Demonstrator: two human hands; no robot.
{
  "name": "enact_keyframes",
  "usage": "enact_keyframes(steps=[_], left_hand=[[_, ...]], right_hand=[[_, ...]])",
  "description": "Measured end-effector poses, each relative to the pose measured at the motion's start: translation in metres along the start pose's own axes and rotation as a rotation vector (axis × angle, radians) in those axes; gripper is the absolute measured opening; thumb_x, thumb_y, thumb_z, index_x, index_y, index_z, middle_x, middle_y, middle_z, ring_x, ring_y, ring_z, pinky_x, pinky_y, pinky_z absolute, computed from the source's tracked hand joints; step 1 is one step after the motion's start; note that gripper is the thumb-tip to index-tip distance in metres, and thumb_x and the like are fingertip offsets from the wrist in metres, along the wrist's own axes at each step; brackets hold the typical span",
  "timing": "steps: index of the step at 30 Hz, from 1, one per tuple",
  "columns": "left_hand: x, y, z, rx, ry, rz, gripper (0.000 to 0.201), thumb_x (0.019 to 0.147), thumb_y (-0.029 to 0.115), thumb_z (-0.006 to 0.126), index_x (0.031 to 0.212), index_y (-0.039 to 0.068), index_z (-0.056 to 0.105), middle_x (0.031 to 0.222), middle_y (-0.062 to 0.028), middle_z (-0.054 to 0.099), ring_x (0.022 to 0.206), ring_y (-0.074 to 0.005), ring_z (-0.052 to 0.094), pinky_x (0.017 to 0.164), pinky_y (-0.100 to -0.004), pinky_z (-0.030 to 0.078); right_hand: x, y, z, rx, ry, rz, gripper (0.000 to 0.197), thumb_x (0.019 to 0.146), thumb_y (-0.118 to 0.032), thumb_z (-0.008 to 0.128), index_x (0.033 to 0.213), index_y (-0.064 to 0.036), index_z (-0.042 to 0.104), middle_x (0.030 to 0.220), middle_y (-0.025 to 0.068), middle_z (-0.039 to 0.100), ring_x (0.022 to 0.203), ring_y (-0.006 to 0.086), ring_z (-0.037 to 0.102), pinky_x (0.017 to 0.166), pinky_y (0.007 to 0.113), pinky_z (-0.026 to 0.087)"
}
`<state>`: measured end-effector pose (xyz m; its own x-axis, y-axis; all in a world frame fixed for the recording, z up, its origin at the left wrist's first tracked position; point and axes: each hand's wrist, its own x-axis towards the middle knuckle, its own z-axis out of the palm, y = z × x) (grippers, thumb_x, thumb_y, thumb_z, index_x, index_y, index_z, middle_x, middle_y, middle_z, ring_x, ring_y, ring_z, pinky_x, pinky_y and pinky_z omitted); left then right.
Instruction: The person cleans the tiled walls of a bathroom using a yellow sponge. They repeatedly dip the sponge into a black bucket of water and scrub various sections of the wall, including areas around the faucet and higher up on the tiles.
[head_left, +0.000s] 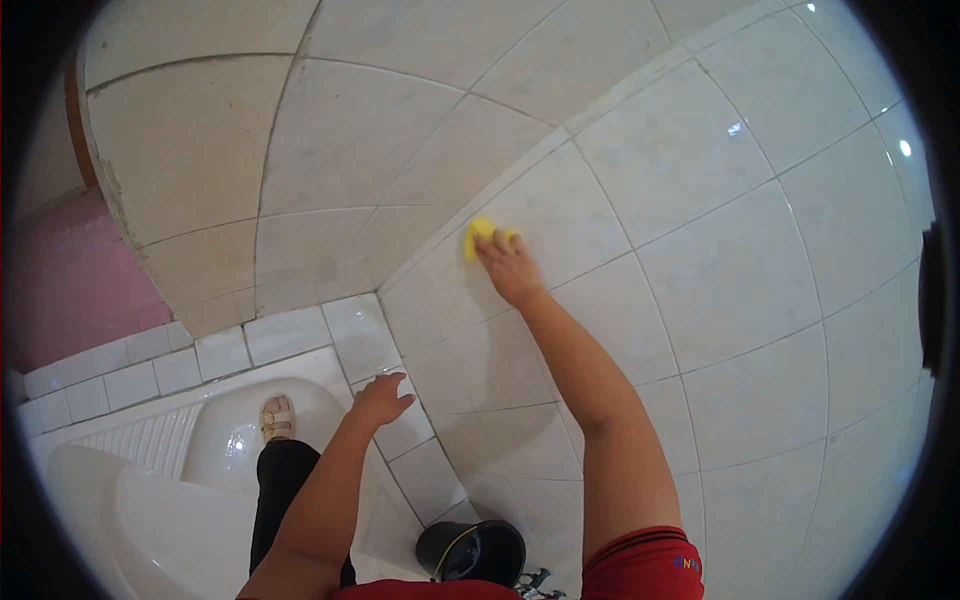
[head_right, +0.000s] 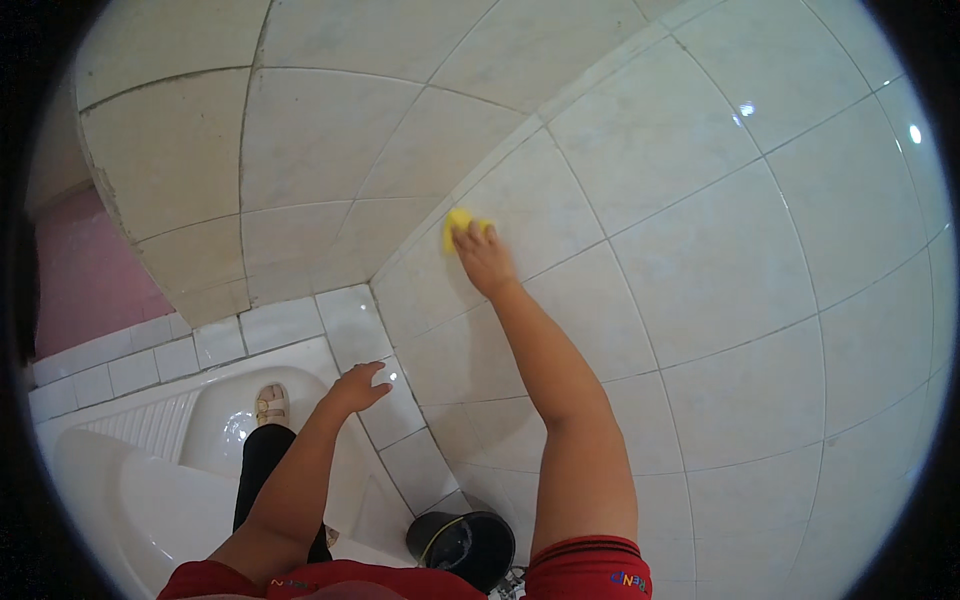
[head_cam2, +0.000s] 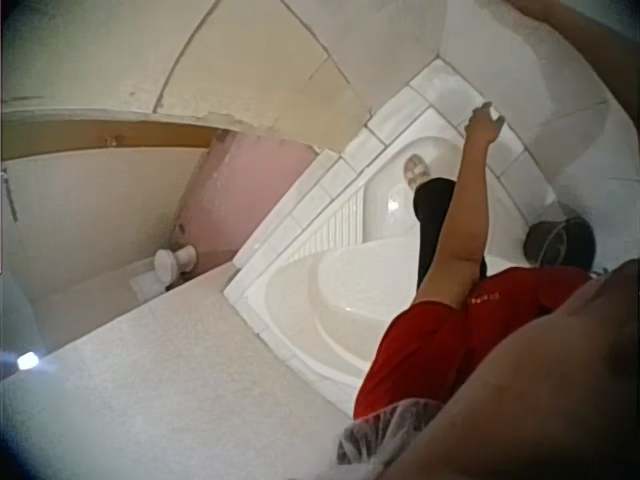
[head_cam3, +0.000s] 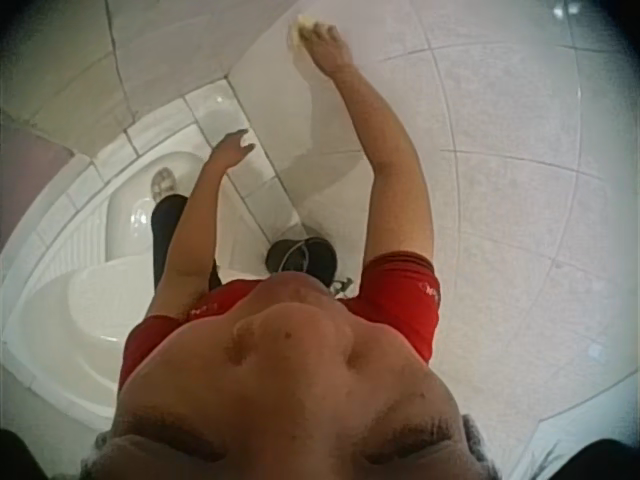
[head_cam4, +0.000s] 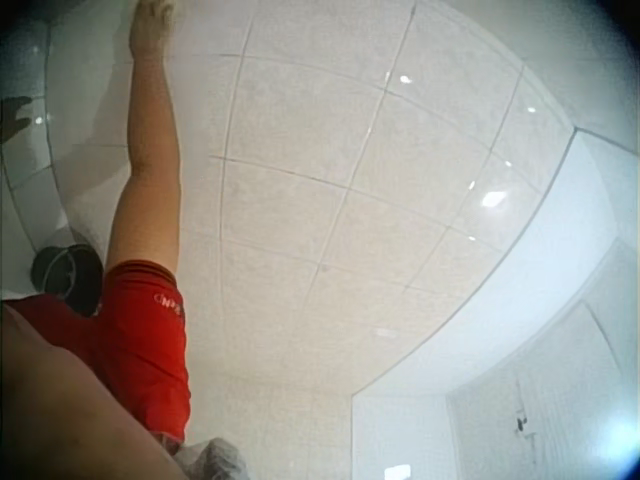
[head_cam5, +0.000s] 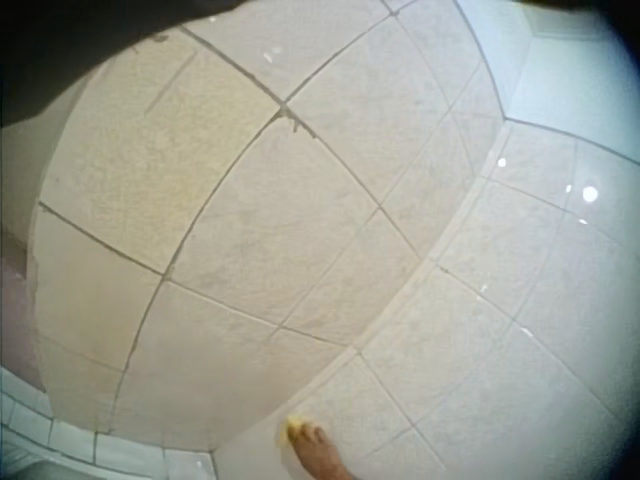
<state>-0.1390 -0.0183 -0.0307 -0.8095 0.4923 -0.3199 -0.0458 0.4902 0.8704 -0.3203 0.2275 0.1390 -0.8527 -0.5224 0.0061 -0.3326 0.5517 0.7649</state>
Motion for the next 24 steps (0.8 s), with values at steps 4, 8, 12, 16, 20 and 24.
enact_keyframes(steps=[4, 8, 12, 16, 20, 24], left_hand=[[-0.008, 0.005, -0.014, 0.004, 0.009, -0.017, 0.058, 0.085, 0.038, 0.062, 0.132, 0.007, 0.049, 0.131, -0.0191, 0.052, 0.122, -0.034, 0.049, 0.101, -0.0414, 0.04], [-0.005, -0.014, -0.008, 0.035, 0.04, 0.021, 0.058, 0.085, 0.04, 0.061, 0.134, 0.012, 0.048, 0.13, -0.017, 0.052, 0.119, -0.0341, 0.051, 0.096, -0.0509, 0.041], [-0.011, 0.0, -0.01, 0.046, 0.006, 0.016, 0.058, 0.085, 0.04, 0.061, 0.134, 0.013, 0.047, 0.131, -0.0165, 0.052, 0.12, -0.0334, 0.05, 0.097, -0.0517, 0.041], [-0.012, 0.016, 0.005, 0.0, -0.07, 0.035, 0.058, 0.086, 0.037, 0.06, 0.134, 0.008, 0.047, 0.134, -0.0172, 0.05, 0.124, -0.0326, 0.046, 0.103, -0.0404, 0.038], [-0.014, 0.016, 0.013, 0.031, -0.084, 0.028, 0.058, 0.086, 0.039, 0.06, 0.135, 0.011, 0.046, 0.134, -0.0166, 0.05, 0.123, -0.0331, 0.047, 0.101, -0.0452, 0.039], [-0.014, -0.003, 0.019, 0.067, -0.06, 0.028, 0.059, 0.085, 0.042, 0.06, 0.135, 0.015, 0.045, 0.133, -0.0165, 0.05, 0.121, -0.0346, 0.049, 0.097, -0.0555, 0.039]], right_hand=[[-0.005, 0.035, -0.057, -0.079, 0.091, 0.315, 0.056, 0.09, -0.011, 0.043, 0.145, -0.0099, 0.032, 0.138, 0.01, 0.044, 0.128, 0.0298, 0.04, 0.106, 0.05, 0.03], [-0.004, 0.116, -0.163, -0.134, 0.488, 0.823, 0.066, 0.085, -0.002, 0.045, 0.147, -0.0151, 0.029, 0.148, 0.0014, 0.036, 0.125, 0.0354, 0.041, 0.101, 0.052, 0.029], [-0.028, 0.083, -0.129, -0.115, 0.306, 0.733, 0.066, 0.085, -0.004, 0.046, 0.148, -0.0141, 0.028, 0.146, 0.0039, 0.038, 0.125, 0.0352, 0.041, 0.102, 0.053, 0.029], [-0.115, -0.032, -0.026, -0.056, 0.002, 0.023, 0.054, 0.088, -0.013, 0.047, 0.141, -0.0059, 0.04, 0.139, 0.0107, 0.043, 0.126, 0.0312, 0.042, 0.103, 0.048, 0.035], [-0.14, -0.031, -0.045, 0.133, -0.095, 0.174, 0.054, 0.089, -0.012, 0.045, 0.143, -0.0105, 0.038, 0.141, 0.0094, 0.041, 0.127, 0.0322, 0.04, 0.101, 0.051, 0.034], [-0.107, 0.066, -0.14, -0.157, 0.345, 0.745, 0.065, 0.084, -0.002, 0.047, 0.145, -0.0184, 0.034, 0.149, -0.0005, 0.036, 0.124, 0.0329, 0.041, 0.094, 0.047, 0.031]])
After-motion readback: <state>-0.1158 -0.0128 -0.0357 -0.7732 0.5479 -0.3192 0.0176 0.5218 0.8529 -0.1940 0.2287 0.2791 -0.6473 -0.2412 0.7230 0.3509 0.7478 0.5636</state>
